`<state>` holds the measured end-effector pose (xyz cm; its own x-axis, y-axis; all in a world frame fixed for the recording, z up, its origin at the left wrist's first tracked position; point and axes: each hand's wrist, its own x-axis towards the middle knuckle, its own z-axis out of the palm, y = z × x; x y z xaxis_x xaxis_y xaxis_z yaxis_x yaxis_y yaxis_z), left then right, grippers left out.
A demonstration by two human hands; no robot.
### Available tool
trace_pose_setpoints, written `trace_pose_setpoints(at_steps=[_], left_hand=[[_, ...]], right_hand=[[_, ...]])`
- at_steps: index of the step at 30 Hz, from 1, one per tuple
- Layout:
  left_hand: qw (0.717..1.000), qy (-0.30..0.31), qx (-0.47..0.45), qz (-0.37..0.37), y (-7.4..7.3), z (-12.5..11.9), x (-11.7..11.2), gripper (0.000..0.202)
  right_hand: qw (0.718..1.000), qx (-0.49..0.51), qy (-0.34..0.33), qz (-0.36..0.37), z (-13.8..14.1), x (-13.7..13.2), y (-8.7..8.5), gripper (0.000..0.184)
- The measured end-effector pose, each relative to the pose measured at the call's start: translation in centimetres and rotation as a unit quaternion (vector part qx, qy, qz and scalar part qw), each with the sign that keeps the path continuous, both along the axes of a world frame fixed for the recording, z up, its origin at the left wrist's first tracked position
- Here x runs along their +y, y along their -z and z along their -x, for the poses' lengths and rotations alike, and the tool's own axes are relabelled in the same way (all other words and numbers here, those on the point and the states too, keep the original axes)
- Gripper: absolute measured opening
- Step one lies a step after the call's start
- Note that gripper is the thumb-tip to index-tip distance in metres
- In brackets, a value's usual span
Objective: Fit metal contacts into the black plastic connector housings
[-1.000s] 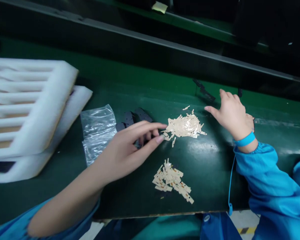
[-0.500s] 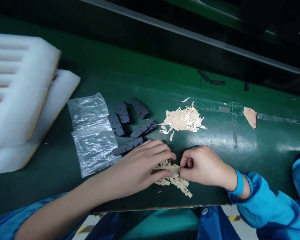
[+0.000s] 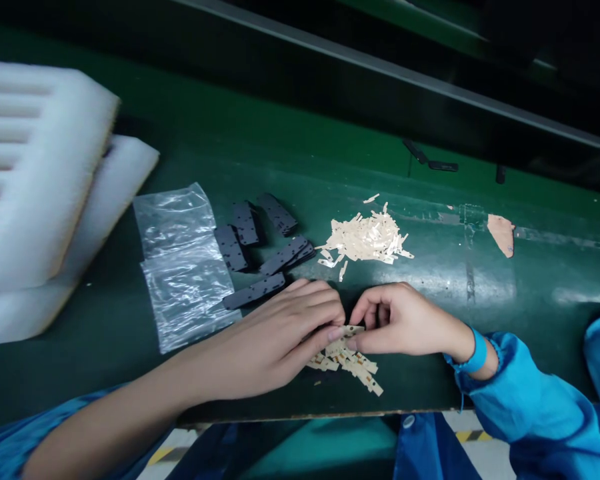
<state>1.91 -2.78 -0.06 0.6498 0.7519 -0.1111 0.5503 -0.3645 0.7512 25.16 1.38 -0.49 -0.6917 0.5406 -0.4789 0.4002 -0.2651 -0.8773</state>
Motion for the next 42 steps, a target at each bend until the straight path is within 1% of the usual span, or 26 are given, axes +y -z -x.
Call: trace_pose_setpoints(at_steps=[2, 4, 5, 6, 7, 9, 10, 12, 13, 14, 16, 18, 19, 21, 22, 24, 27, 30, 32, 34, 37, 39, 42], left_hand=[[1.000, 0.001, 0.000, -0.002, 0.1, 0.1, 0.0, 0.029], [1.000, -0.002, 0.005, -0.006, 0.4, 0.3, 0.0, 0.027], [1.000, -0.016, 0.009, -0.013, 0.5, 0.3, -0.1, 0.023], [0.999, -0.042, 0.011, -0.023, 0.7, 0.3, 0.0, 0.018], [0.996, -0.078, 0.007, -0.034, 0.8, 0.2, 0.0, 0.020], [0.985, -0.165, -0.035, -0.039, 0.7, 0.0, 0.4, 0.038], [0.977, -0.200, -0.073, -0.026, 0.5, -0.1, 0.7, 0.037], [0.958, -0.241, -0.157, 0.014, -0.3, -0.3, 1.6, 0.021], [0.950, -0.250, -0.187, 0.029, -0.8, -0.4, 2.1, 0.019], [0.946, -0.250, -0.203, 0.037, -1.3, -0.5, 2.6, 0.022], [0.952, -0.223, -0.204, 0.048, -2.0, -0.6, 3.5, 0.025], [0.959, -0.203, -0.192, 0.055, -2.3, -0.7, 4.0, 0.022], [0.957, -0.216, -0.188, 0.049, -2.2, -0.8, 4.1, 0.019], [0.947, -0.270, -0.175, 0.007, -1.7, -1.0, 4.1, 0.014], [0.941, -0.295, -0.162, -0.028, -1.4, -1.1, 3.9, 0.013], [0.935, -0.315, -0.127, -0.105, -0.7, -1.1, 3.5, 0.011], [0.928, -0.305, -0.103, -0.186, 0.0, -1.0, 2.8, 0.009], [0.935, -0.263, -0.109, -0.210, 0.3, -0.9, 2.7, 0.014], [0.943, -0.238, -0.078, -0.218, 0.5, -0.9, 3.2, 0.017], [0.953, -0.211, -0.015, -0.216, 0.6, -0.9, 4.3, 0.018], [0.962, -0.162, 0.066, -0.209, 0.6, -1.3, 6.6, 0.020], [0.968, -0.138, 0.094, -0.185, 0.6, -1.6, 8.1, 0.025], [0.974, -0.144, 0.113, -0.130, 0.9, -2.0, 9.4, 0.027]], right_hand=[[1.000, 0.007, -0.013, 0.024, -0.1, 0.3, 0.0, 0.014], [1.000, 0.003, -0.021, 0.015, -0.2, 0.7, -0.1, 0.010], [1.000, -0.001, -0.013, 0.004, -0.3, 1.0, -0.2, 0.011], [1.000, -0.005, 0.007, -0.005, -0.3, 1.2, -0.3, 0.012], [0.999, -0.008, 0.035, -0.011, -0.3, 1.5, -0.4, 0.014], [0.995, -0.005, 0.098, -0.018, -0.2, 2.1, -0.8, 0.017], [0.992, 0.001, 0.125, -0.023, 0.0, 2.3, -1.0, 0.017], [0.987, 0.018, 0.156, -0.031, 0.4, 2.7, -1.5, 0.017], [0.986, 0.029, 0.160, -0.033, 0.6, 2.8, -1.7, 0.016], [0.986, 0.040, 0.160, -0.034, 0.8, 2.9, -2.0, 0.014], [0.986, 0.060, 0.150, -0.037, 1.2, 2.9, -2.3, 0.009], [0.987, 0.068, 0.140, -0.048, 1.3, 2.8, -2.5, 0.006], [0.986, 0.066, 0.140, -0.059, 1.3, 2.8, -2.4, 0.005], [0.981, 0.055, 0.159, -0.091, 1.3, 2.7, -2.1, 0.005], [0.977, 0.049, 0.177, -0.110, 1.3, 2.7, -1.9, 0.006], [0.964, 0.043, 0.216, -0.147, 1.3, 2.6, -1.5, 0.007], [0.948, 0.035, 0.246, -0.200, 1.5, 2.3, -1.1, 0.009], [0.941, 0.011, 0.235, -0.244, 1.4, 2.4, -0.8, 0.011], [0.933, 0.000, 0.242, -0.267, 1.0, 3.1, -0.6, 0.012], [0.917, -0.007, 0.281, -0.283, 0.3, 4.4, -0.1, 0.011], [0.900, -0.014, 0.342, -0.269, -0.7, 6.5, 0.9, 0.012], [0.901, -0.019, 0.358, -0.246, -1.1, 7.5, 1.7, 0.015], [0.904, -0.012, 0.367, -0.219, -1.4, 8.0, 2.6, 0.019]])
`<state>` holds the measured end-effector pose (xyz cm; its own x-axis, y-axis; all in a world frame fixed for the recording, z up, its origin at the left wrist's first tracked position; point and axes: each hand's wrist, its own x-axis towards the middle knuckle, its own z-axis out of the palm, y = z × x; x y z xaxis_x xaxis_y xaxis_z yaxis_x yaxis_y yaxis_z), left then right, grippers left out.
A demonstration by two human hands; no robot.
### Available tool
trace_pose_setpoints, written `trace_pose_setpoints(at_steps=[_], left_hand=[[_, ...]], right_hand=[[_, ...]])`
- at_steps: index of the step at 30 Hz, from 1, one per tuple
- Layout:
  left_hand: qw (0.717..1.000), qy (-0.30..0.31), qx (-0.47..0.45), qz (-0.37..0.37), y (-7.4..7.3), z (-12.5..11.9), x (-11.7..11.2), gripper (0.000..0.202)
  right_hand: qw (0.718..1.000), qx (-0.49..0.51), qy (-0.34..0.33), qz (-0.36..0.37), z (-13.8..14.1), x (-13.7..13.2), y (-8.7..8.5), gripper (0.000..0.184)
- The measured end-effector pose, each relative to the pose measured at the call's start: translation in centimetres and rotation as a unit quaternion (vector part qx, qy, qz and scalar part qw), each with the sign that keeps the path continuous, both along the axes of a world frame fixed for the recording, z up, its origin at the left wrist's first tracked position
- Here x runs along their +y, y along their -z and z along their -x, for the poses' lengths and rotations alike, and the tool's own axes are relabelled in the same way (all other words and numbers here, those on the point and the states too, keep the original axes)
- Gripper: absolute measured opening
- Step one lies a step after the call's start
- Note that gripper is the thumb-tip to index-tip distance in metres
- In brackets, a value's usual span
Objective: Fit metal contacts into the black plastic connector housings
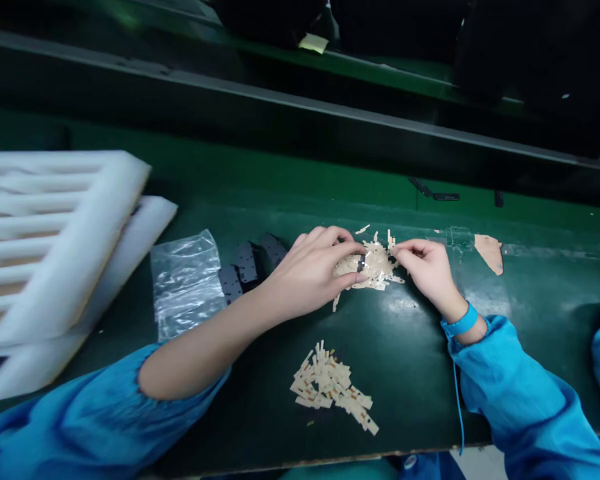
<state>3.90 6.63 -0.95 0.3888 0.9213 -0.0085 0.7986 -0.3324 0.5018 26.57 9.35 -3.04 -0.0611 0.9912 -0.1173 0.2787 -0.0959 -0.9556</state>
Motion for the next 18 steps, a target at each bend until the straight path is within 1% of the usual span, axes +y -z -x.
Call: trace_pose_setpoints(at_steps=[2, 6, 9, 12, 14, 15, 16, 18], left_hand=[[1.000, -0.018, -0.003, 0.018, 0.3, -0.1, 0.2, 0.023], [0.999, -0.043, -0.013, 0.028, 0.7, 0.0, 0.2, 0.019], [0.998, -0.058, -0.023, 0.024, 0.6, 0.1, 0.6, 0.018], [0.995, -0.075, -0.060, 0.019, 0.1, 0.5, 0.9, 0.019], [0.992, -0.081, -0.096, 0.023, -0.5, 0.9, 0.2, 0.019], [0.991, -0.075, -0.109, 0.027, -0.8, 1.2, -0.5, 0.019], [0.991, -0.061, -0.113, 0.036, -1.1, 1.4, -1.4, 0.019], [0.993, 0.000, -0.106, 0.060, -1.6, 1.8, -3.7, 0.020]], right_hand=[[1.000, 0.012, 0.000, 0.006, 0.0, 0.0, 0.3, 0.020], [0.999, 0.030, -0.002, 0.016, -0.1, 0.0, 0.5, 0.018], [0.999, 0.034, -0.009, 0.018, 0.0, 0.0, 0.5, 0.015], [0.999, 0.029, -0.017, 0.018, 0.0, 0.0, 0.4, 0.015], [0.999, 0.025, -0.018, 0.020, 0.0, 0.0, 0.4, 0.015], [0.999, 0.024, -0.020, 0.022, 0.0, 0.0, 0.4, 0.016], [0.999, 0.024, -0.022, 0.024, 0.0, 0.0, 0.4, 0.016], [0.999, 0.031, -0.026, 0.028, 0.0, 0.0, 0.3, 0.017]])
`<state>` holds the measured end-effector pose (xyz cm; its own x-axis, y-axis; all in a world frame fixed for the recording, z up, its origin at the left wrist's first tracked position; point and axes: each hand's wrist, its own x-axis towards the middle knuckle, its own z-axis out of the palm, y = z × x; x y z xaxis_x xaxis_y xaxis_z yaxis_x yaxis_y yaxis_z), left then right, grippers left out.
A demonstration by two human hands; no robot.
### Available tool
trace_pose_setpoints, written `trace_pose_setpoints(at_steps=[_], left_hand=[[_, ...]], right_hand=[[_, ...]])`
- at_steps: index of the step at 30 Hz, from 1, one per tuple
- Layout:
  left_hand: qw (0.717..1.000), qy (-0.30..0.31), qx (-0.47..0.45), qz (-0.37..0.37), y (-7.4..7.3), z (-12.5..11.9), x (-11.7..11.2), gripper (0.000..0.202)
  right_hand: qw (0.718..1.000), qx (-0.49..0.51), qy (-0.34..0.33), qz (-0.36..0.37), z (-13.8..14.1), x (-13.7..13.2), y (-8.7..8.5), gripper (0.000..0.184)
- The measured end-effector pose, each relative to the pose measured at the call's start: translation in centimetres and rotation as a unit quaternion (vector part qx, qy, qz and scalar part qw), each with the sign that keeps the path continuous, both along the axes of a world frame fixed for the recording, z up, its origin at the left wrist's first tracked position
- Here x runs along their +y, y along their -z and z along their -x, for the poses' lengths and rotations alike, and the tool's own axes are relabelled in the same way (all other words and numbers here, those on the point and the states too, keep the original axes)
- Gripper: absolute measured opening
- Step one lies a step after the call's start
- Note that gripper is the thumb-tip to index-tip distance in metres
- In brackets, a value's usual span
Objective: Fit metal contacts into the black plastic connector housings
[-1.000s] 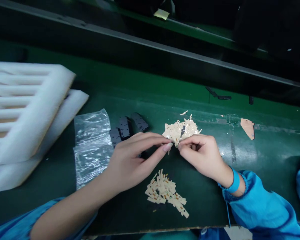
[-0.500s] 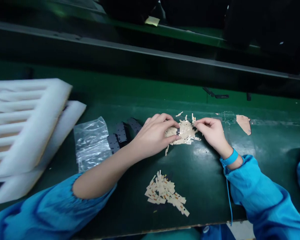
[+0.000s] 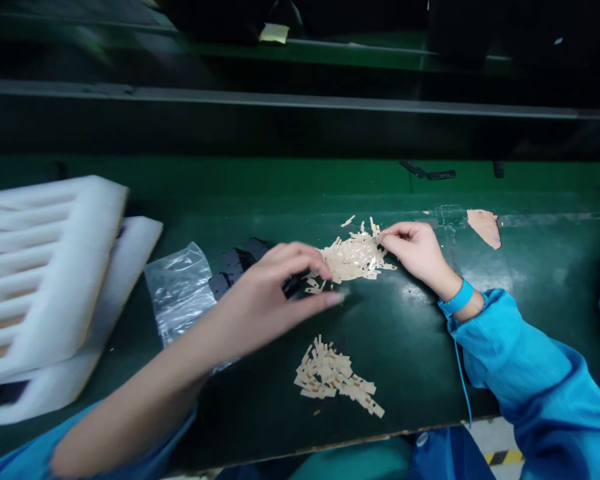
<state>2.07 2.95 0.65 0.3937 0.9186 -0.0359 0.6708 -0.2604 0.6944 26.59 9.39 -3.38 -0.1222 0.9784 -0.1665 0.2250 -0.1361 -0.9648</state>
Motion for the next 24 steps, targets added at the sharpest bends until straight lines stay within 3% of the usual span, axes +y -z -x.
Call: trace_pose_setpoints(at_steps=[3, 5, 8, 10, 13, 16, 18, 21, 24], left_hand=[[0.996, 0.056, 0.052, 0.040, -0.1, 0.1, -2.9, 0.041], [0.998, 0.043, 0.047, 0.026, 0.0, -0.1, -3.4, 0.049], [0.999, -0.025, -0.017, -0.016, 0.1, -0.6, -2.1, 0.026], [0.998, -0.035, -0.033, -0.027, 0.2, -0.8, -1.0, 0.020], [0.993, 0.023, 0.059, -0.103, 0.8, -1.0, -0.9, 0.019], [0.958, 0.107, 0.173, -0.200, 1.7, -0.9, -3.1, 0.029], [0.946, 0.142, 0.190, -0.220, 1.9, -0.5, -5.0, 0.031], [0.962, 0.124, 0.130, -0.207, 1.5, 0.1, -6.7, 0.023], [0.971, 0.041, 0.065, -0.225, 0.5, 0.0, -6.0, 0.012]], right_hand=[[1.000, 0.018, -0.015, 0.010, 0.3, -0.4, -0.4, 0.015], [0.999, 0.027, -0.041, 0.017, 0.7, -1.0, -0.9, 0.015], [0.994, 0.041, -0.096, 0.022, 1.6, -2.3, -1.6, 0.014], [0.992, 0.050, -0.118, 0.019, 1.9, -2.9, -1.9, 0.013], [0.992, 0.058, -0.106, 0.023, 1.8, -2.9, -2.1, 0.013], [0.994, 0.062, -0.078, 0.036, 1.5, -2.3, -2.2, 0.013], [0.994, 0.064, -0.073, 0.043, 1.4, -2.0, -2.2, 0.013], [0.992, 0.065, -0.091, 0.057, 1.6, -2.2, -2.3, 0.013], [0.988, 0.075, -0.123, 0.062, 2.2, -3.0, -2.3, 0.012]])
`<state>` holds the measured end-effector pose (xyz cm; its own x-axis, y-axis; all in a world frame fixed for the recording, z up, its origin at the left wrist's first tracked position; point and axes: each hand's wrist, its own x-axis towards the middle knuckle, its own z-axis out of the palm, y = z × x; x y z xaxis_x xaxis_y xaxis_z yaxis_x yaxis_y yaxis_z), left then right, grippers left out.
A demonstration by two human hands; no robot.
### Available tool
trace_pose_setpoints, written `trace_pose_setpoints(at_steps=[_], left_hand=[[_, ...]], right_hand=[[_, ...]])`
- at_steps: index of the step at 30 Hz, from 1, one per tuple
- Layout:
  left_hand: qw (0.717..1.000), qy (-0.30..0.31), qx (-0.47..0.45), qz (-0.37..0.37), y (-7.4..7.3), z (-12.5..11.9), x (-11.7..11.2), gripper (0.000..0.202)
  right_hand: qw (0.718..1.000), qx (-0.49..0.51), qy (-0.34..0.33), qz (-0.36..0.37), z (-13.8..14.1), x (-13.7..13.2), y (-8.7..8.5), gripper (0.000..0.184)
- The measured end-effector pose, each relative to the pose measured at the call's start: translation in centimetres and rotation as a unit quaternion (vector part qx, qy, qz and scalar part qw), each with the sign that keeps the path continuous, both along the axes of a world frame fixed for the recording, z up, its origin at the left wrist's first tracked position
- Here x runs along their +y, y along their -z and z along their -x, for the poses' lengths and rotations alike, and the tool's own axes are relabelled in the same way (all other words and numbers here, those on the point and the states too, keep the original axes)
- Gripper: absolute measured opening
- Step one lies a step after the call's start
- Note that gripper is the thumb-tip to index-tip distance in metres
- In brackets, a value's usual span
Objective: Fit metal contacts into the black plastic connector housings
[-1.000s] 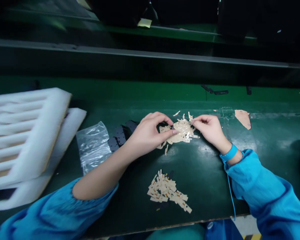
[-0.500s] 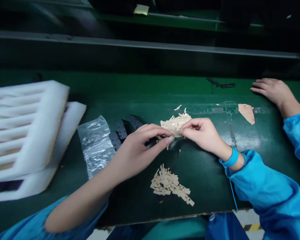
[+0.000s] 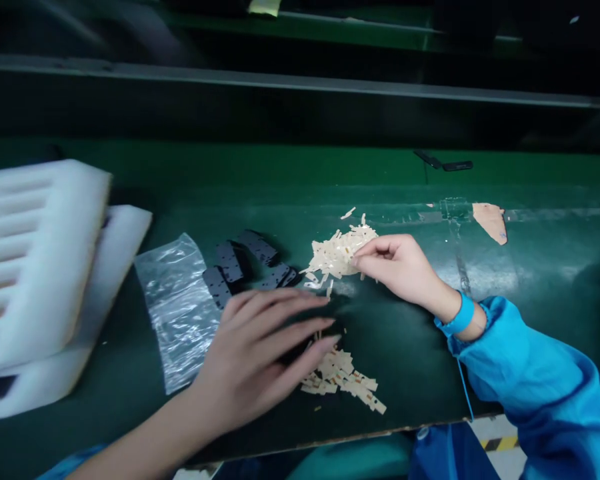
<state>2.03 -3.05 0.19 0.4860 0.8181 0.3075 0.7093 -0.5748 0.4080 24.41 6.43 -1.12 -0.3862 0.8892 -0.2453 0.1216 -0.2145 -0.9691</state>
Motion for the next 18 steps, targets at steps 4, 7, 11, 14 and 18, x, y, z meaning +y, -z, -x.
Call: trace_pose_setpoints(at_steps=[4, 7, 11, 14, 18], left_hand=[[0.994, -0.089, -0.046, -0.048, -0.8, -1.0, 2.9, 0.010], [0.992, -0.088, -0.094, -0.019, -0.6, -1.8, 4.0, 0.016], [0.991, -0.071, -0.111, -0.014, -0.1, -2.3, 3.8, 0.018], [0.992, -0.051, -0.108, -0.048, 0.2, -2.3, 3.7, 0.018], [0.992, -0.024, -0.094, -0.076, 0.5, -2.0, 3.9, 0.017]], right_hand=[[0.999, 0.026, -0.004, -0.027, 0.6, -1.2, 0.1, 0.010], [0.998, 0.032, 0.013, -0.060, 0.6, -1.8, 0.1, 0.008], [0.995, 0.028, 0.026, -0.092, 0.6, -2.1, -0.1, 0.010], [0.994, 0.026, 0.023, -0.108, 0.6, -2.2, -0.3, 0.010], [0.993, 0.013, 0.010, -0.115, 0.6, -2.3, -0.4, 0.011]])
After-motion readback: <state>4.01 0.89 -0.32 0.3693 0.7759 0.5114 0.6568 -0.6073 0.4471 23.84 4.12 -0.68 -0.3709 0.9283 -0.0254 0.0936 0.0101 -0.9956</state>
